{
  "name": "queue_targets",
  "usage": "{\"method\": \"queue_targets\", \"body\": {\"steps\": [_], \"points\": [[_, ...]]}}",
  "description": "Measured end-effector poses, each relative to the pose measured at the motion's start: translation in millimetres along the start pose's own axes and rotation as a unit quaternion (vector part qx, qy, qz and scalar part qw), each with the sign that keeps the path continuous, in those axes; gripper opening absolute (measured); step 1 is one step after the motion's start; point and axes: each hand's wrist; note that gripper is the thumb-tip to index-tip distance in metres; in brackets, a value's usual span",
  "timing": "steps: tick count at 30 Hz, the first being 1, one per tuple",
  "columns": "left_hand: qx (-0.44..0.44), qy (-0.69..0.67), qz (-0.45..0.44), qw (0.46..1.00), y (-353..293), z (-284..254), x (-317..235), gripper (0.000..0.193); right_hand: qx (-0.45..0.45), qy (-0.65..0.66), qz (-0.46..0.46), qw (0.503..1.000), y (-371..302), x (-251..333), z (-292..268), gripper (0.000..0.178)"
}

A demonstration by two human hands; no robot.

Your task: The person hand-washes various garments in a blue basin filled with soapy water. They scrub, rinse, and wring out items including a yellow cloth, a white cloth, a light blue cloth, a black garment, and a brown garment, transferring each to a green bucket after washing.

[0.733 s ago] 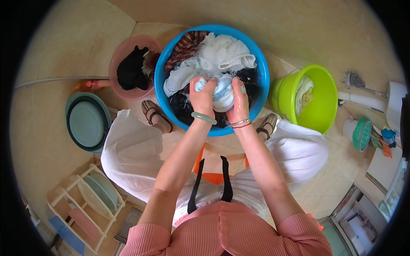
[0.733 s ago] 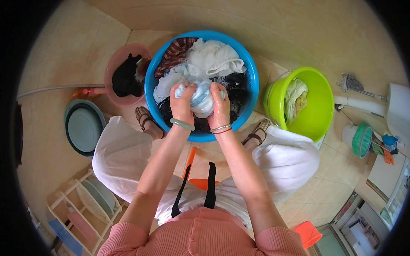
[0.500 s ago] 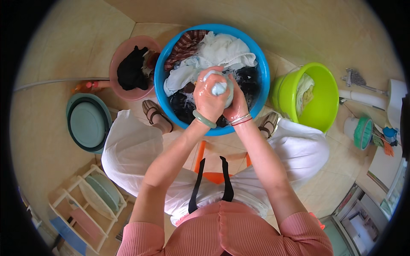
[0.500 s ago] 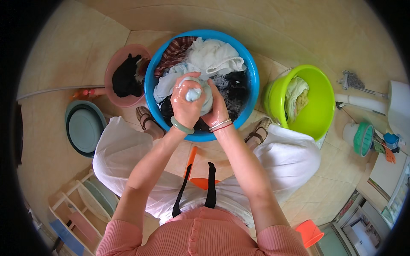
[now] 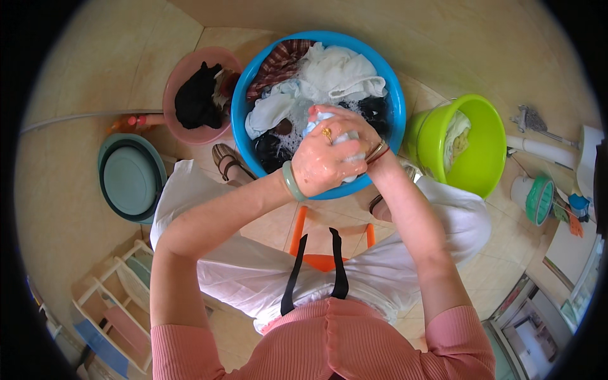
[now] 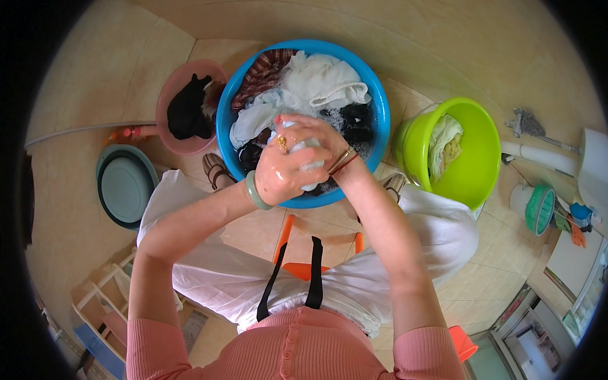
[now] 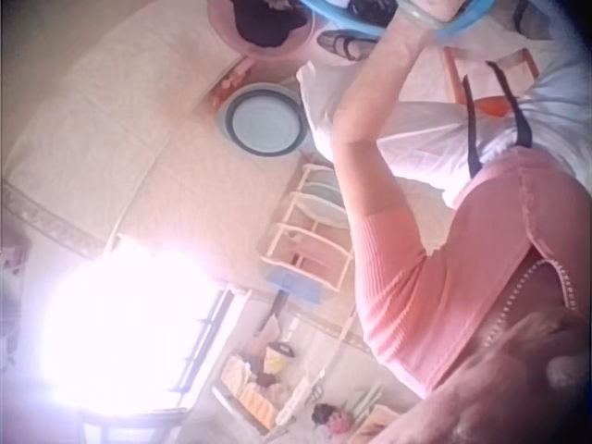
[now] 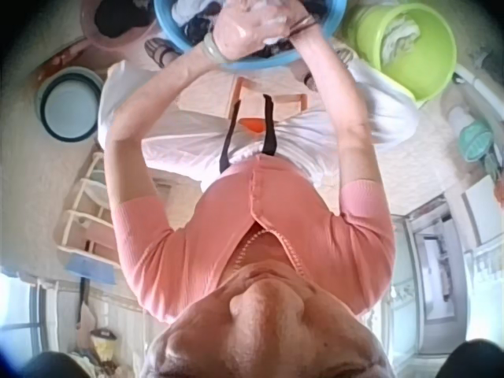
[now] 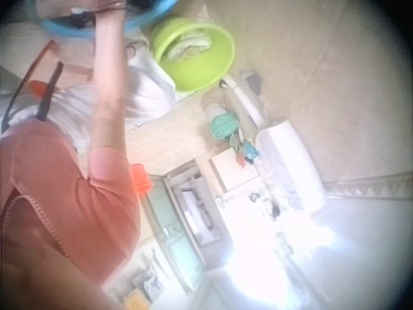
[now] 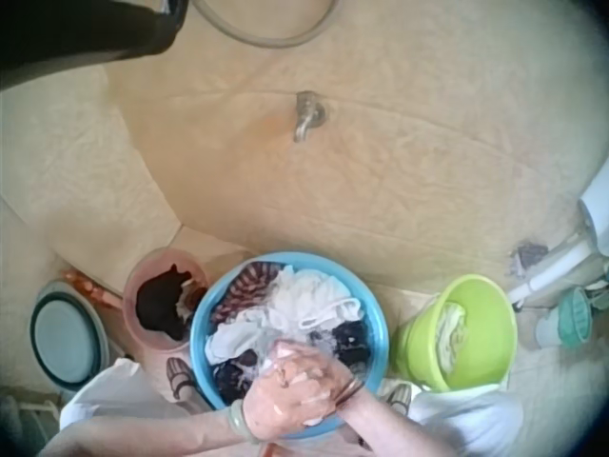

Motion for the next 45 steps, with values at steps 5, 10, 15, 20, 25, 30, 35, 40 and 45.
{"method": "queue_targets", "body": {"steps": [5, 10, 15, 20, 25, 30, 35, 40, 45], "points": [[0.039, 0.001, 0.062, 0.997, -11.1, -0.8, -1.2, 0.024, -0.034, 0.052, 0.279, 0.958, 16.9, 21.8, 8.1, 0.029], [0.097, 0.01, 0.118, 0.988, -23.6, -3.3, -2.0, 0.022, 0.006, -0.054, 0.331, 0.942, 27.4, 21.5, 18.1, 0.028], [0.158, 0.012, 0.128, 0.979, -43.3, 4.4, 5.3, 0.022, 0.019, -0.172, 0.266, 0.948, 28.3, 18.7, 20.8, 0.025], [0.17, -0.015, 0.134, 0.976, -56.9, 14.4, 23.0, 0.02, -0.029, -0.269, 0.229, 0.935, 30.2, -8.0, 3.6, 0.027], [0.101, -0.029, 0.047, 0.993, -40.1, 9.8, 34.7, 0.029, -0.188, -0.067, 0.172, 0.965, 16.6, -7.2, -12.5, 0.027], [-0.148, -0.073, -0.461, 0.872, -47.6, 27.2, 61.0, 0.027, -0.245, 0.175, 0.111, 0.947, 0.1, -7.0, -36.5, 0.034], [-0.06, -0.218, -0.842, 0.489, -48.5, 10.8, 100.9, 0.073, -0.218, 0.229, 0.11, 0.942, -15.8, -3.1, -33.5, 0.043], [0.04, -0.366, -0.791, 0.489, -46.2, -17.3, 95.9, 0.068, -0.231, 0.098, 0.191, 0.949, -34.8, 18.3, -33.7, 0.039], [0.066, -0.364, -0.741, 0.56, -52.8, -13.8, 106.2, 0.065, -0.321, 0.103, 0.146, 0.93, -33.0, 10.1, -37.8, 0.022]]}}
Point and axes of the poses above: each hand's wrist, its own y-axis towards the middle knuckle, its own z-axis out of the palm, x = y × z, and after that the axes turned 13 degrees about -x, right-handed
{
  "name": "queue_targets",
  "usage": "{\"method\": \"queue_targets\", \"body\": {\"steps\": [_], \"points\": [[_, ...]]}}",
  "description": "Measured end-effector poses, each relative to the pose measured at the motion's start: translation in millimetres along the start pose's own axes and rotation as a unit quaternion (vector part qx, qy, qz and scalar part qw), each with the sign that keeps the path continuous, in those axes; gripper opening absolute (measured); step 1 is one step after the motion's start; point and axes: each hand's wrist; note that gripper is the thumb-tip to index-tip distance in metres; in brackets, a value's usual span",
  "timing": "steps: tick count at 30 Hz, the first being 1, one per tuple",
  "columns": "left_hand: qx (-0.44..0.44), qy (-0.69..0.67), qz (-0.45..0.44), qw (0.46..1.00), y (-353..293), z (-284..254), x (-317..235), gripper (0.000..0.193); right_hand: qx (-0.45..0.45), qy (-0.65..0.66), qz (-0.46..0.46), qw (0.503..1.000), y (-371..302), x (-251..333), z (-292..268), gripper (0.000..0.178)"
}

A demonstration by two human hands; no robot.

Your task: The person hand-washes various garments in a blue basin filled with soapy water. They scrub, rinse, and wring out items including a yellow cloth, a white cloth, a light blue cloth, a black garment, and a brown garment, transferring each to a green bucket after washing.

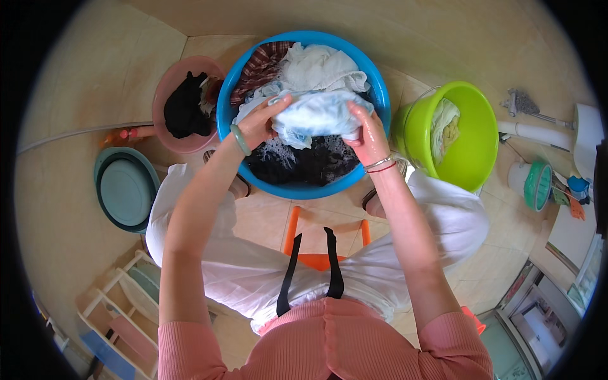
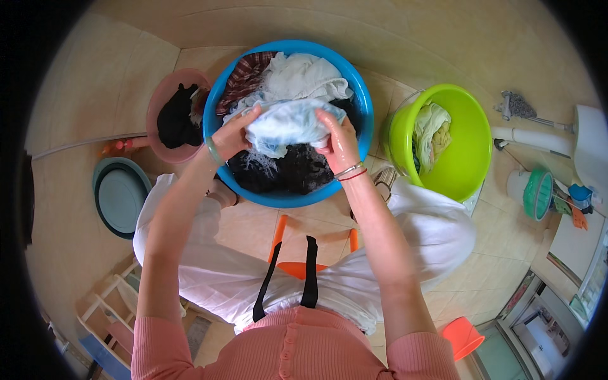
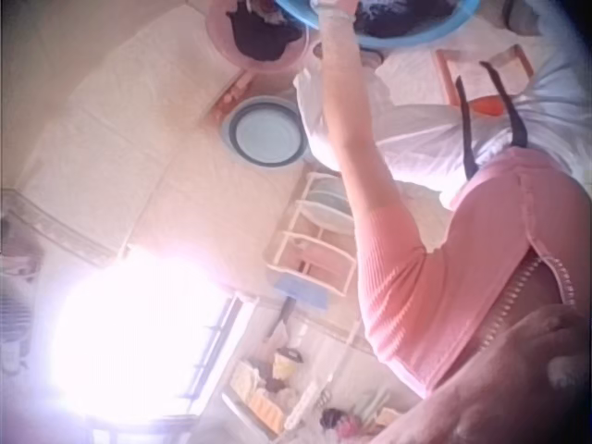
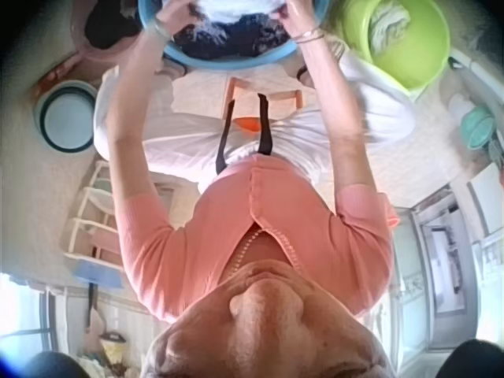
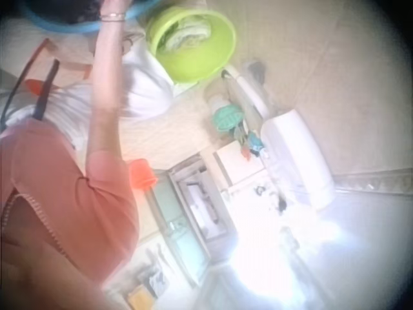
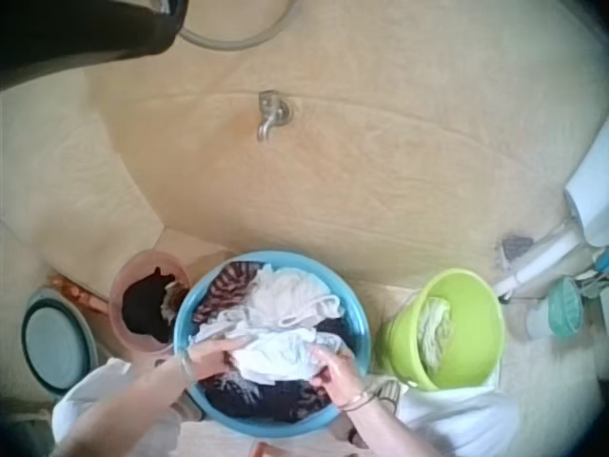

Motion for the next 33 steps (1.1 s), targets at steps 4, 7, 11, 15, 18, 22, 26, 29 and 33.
{"method": "queue_targets", "body": {"steps": [4, 7, 11, 15, 18, 22, 26, 29, 33], "points": [[0.058, -0.215, -0.005, 0.975, -2.9, 34.3, -13.9, 0.061, 0.012, 0.134, 0.083, 0.987, -0.7, -1.7, 0.0, 0.026], [0.13, -0.218, -0.011, 0.967, -15.4, 49.1, -22.3, 0.057, 0.016, 0.11, 0.14, 0.984, -12.3, -1.0, -8.2, 0.033], [0.043, -0.142, 0.022, 0.989, -0.5, 47.0, -20.2, 0.051, -0.05, -0.272, -0.074, 0.958, -17.7, 2.7, -19.6, 0.04], [-0.061, -0.163, 0.023, 0.984, 4.1, 63.4, -21.5, 0.06, -0.033, 0.167, -0.154, 0.973, -27.3, 12.8, -28.1, 0.033], [0.074, -0.219, -0.008, 0.973, -13.0, 99.8, -36.6, 0.053, -0.08, 0.216, -0.134, 0.964, -22.9, 12.8, -42.9, 0.041], [0.17, -0.159, 0.045, 0.972, -24.0, 178.3, -62.9, 0.055, 0.013, 0.378, -0.063, 0.924, -23.9, 12.4, -75.1, 0.06], [0.214, -0.09, 0.102, 0.967, -33.5, 247.2, -70.1, 0.078, -0.01, 0.453, -0.131, 0.882, -33.4, 19.5, -116.8, 0.045], [0.232, -0.038, 0.129, 0.963, -35.3, 288.6, -58.6, 0.073, -0.059, 0.464, -0.165, 0.869, -25.7, 24.0, -154.8, 0.042], [0.252, -0.041, 0.171, 0.951, -21.6, 299.4, -18.2, 0.05, -0.036, 0.511, -0.204, 0.835, -24.0, 23.8, -157.4, 0.052]]}}
Point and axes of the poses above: each hand's wrist, its own y-axis towards the middle knuckle, its own z-axis out of the palm, x = y × z, and after that the axes turned 13 degrees about -x, right-handed
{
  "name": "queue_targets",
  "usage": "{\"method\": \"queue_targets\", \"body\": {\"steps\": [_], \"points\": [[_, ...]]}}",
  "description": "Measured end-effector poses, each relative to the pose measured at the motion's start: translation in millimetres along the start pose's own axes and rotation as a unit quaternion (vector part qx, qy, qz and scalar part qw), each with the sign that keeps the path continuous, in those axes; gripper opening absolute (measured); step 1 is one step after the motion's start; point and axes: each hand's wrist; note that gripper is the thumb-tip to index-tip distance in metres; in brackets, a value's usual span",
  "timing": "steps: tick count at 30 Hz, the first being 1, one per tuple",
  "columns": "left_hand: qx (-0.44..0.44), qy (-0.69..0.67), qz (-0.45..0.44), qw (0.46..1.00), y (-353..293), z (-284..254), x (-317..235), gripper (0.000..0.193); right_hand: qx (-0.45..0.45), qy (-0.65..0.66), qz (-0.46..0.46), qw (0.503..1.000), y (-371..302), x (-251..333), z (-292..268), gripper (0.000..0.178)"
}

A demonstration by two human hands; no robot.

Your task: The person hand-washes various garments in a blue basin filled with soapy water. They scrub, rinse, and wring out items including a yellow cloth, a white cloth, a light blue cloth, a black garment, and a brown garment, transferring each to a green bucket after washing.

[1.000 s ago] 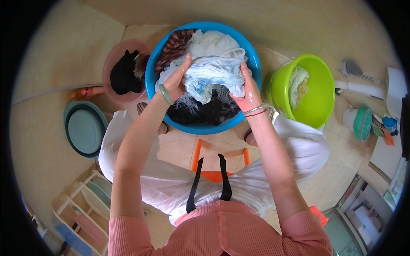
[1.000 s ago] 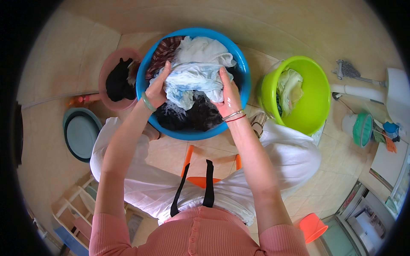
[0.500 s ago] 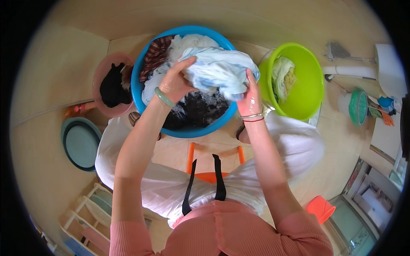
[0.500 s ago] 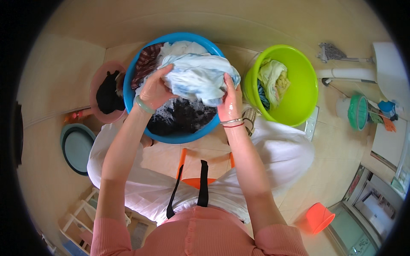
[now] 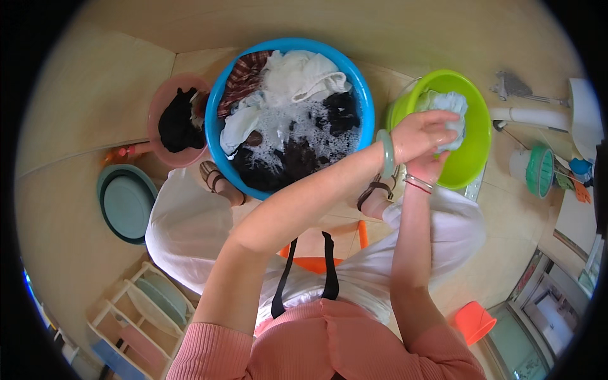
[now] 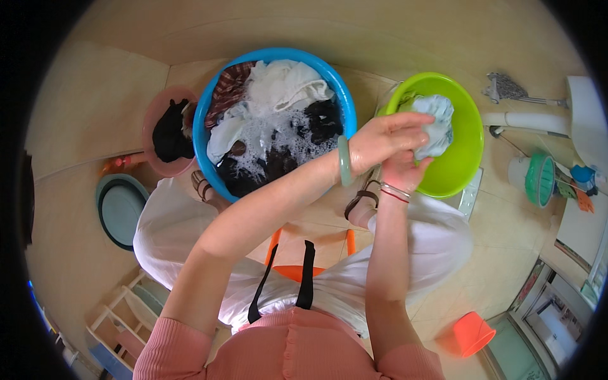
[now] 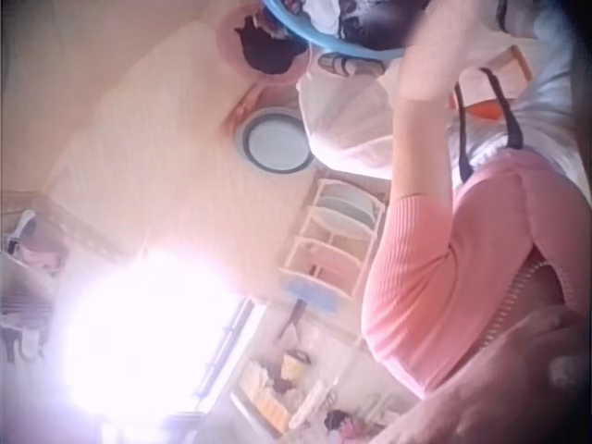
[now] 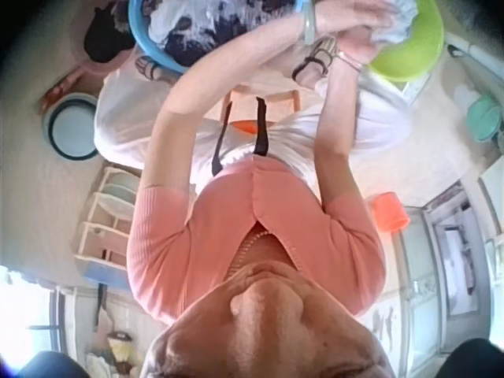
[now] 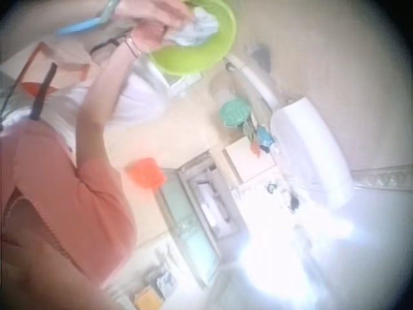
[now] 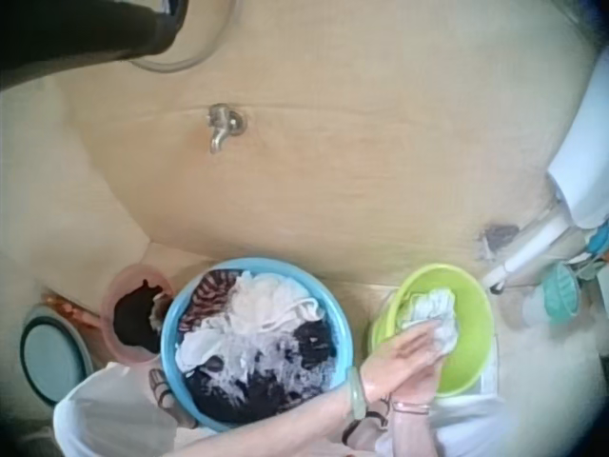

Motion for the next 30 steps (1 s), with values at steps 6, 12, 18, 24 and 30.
{"method": "queue_targets", "body": {"steps": [6, 12, 18, 24, 30], "points": [[-0.243, 0.469, 0.097, 0.843, -36.3, -151.7, 36.0, 0.035, -0.017, 0.012, 0.064, 0.998, -0.1, -27.8, 23.2, 0.051], [-0.457, 0.74, -0.067, 0.489, -121.5, -328.9, 49.1, 0.08, 0.027, -0.134, 0.212, 0.968, 4.1, -86.4, 9.3, 0.038], [-0.401, 0.658, -0.098, 0.63, -147.1, -364.9, 30.3, 0.041, 0.014, -0.475, 0.239, 0.847, -12.0, -155.3, -3.9, 0.036], [-0.336, 0.537, 0.046, 0.772, -151.6, -293.0, -71.5, 0.017, 0.17, -0.633, 0.168, 0.737, -21.7, -202.6, -3.2, 0.076], [-0.276, 0.329, 0.14, 0.892, -167.0, -176.8, -157.6, 0.014, 0.362, -0.701, -0.1, 0.606, -15.1, -239.0, 6.8, 0.099]]}}
Point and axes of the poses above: each hand's wrist, its own y-axis towards the middle knuckle, its own z-axis out of the palm, x = y × z, and after that the axes turned 13 degrees about -x, right-handed
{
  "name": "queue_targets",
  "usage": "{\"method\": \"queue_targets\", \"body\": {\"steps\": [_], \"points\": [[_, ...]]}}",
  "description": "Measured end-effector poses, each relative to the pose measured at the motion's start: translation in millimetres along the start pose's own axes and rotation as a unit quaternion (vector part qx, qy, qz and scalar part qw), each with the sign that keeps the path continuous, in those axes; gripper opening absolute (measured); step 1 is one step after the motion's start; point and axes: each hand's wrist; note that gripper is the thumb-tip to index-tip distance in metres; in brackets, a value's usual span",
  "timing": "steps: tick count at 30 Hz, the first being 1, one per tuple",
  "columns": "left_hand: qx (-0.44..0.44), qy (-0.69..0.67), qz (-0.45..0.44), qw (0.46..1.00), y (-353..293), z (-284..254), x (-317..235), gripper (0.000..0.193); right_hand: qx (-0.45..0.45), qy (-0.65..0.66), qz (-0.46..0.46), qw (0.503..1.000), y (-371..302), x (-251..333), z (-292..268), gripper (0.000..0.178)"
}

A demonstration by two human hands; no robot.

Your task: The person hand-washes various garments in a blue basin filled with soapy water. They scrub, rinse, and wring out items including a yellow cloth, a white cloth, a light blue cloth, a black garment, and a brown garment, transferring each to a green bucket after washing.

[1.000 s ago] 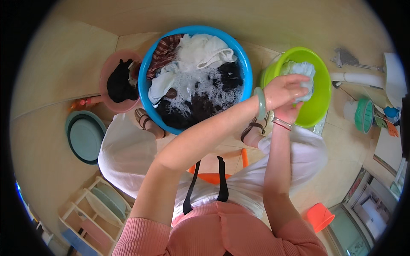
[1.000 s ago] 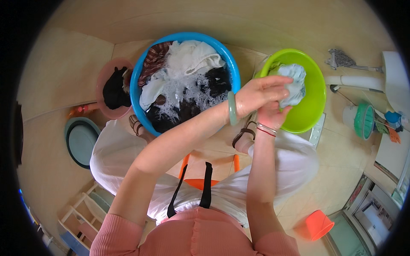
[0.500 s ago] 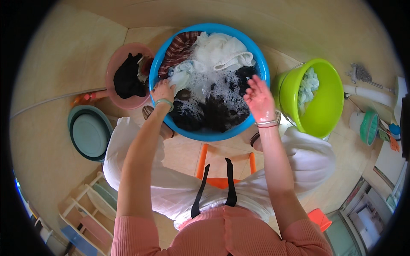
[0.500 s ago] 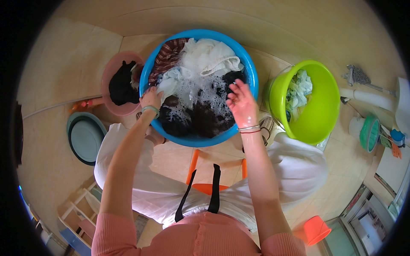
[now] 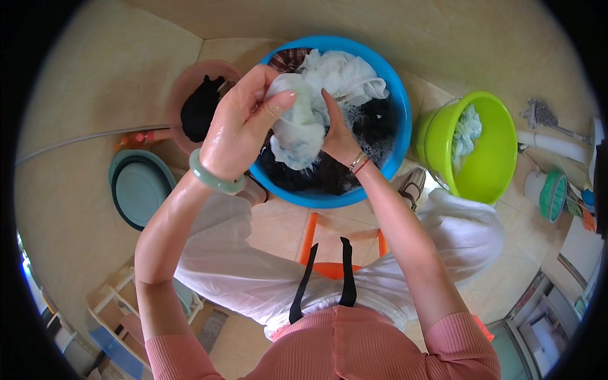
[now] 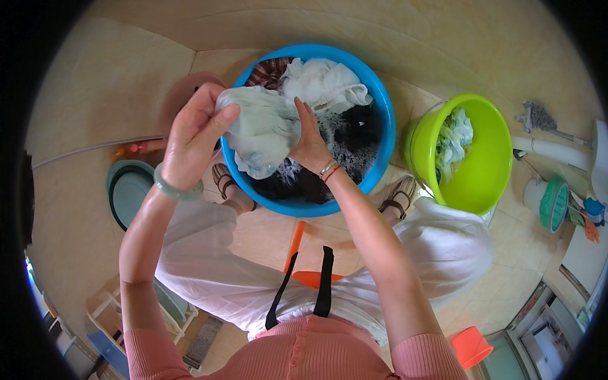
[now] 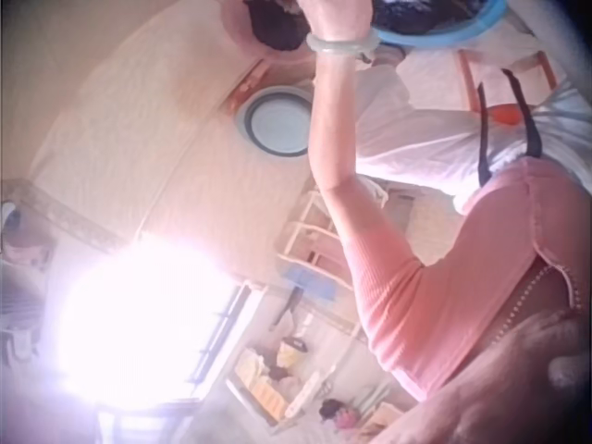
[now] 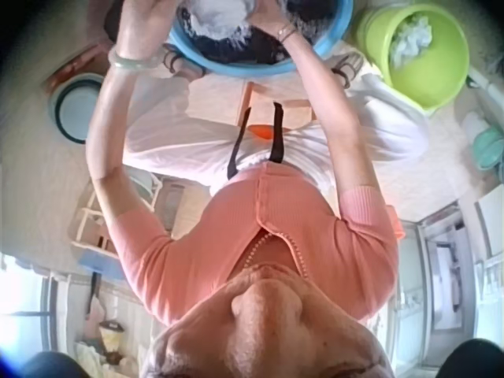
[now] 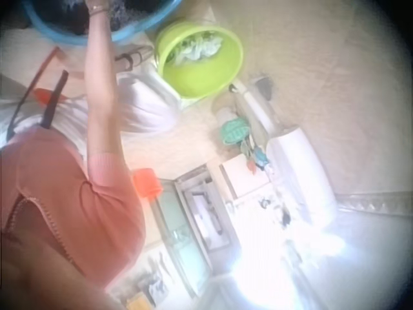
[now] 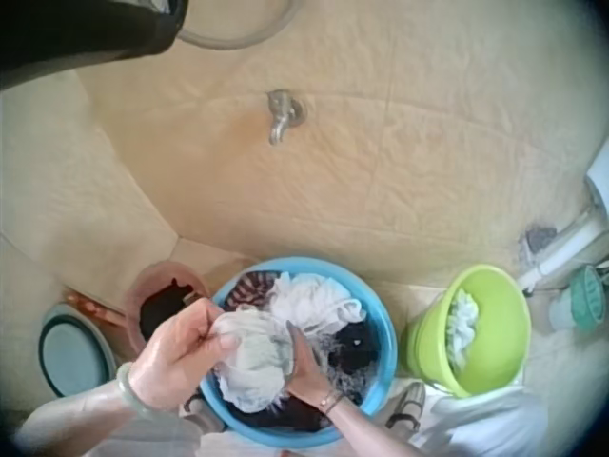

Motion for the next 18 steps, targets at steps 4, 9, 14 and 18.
{"method": "queue_targets", "body": {"steps": [4, 9, 14, 18], "points": [[0.008, -0.091, 0.022, 0.996, -10.7, 2.5, -48.7, 0.016, -0.003, 0.089, 0.005, 0.996, 12.1, 0.9, -7.2, 0.065], [-0.106, -0.204, 0.008, 0.973, 15.4, -19.4, -34.0, 0.016, -0.045, 0.224, 0.158, 0.961, 2.5, 43.9, -43.4, 0.052], [-0.194, -0.265, -0.131, 0.935, 57.7, -31.0, 81.5, 0.015, -0.104, 0.378, 0.196, 0.899, 1.2, 81.3, -65.9, 0.071], [-0.187, -0.18, -0.219, 0.941, 45.8, 5.1, 190.0, 0.017, -0.119, 0.068, 0.062, 0.989, 4.3, 43.0, -66.8, 0.07]]}}
Point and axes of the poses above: each hand's wrist, its own y-axis towards the middle knuckle, its own z-axis out of the palm, x = y × z, and after that the axes turned 13 degrees about -x, right-handed
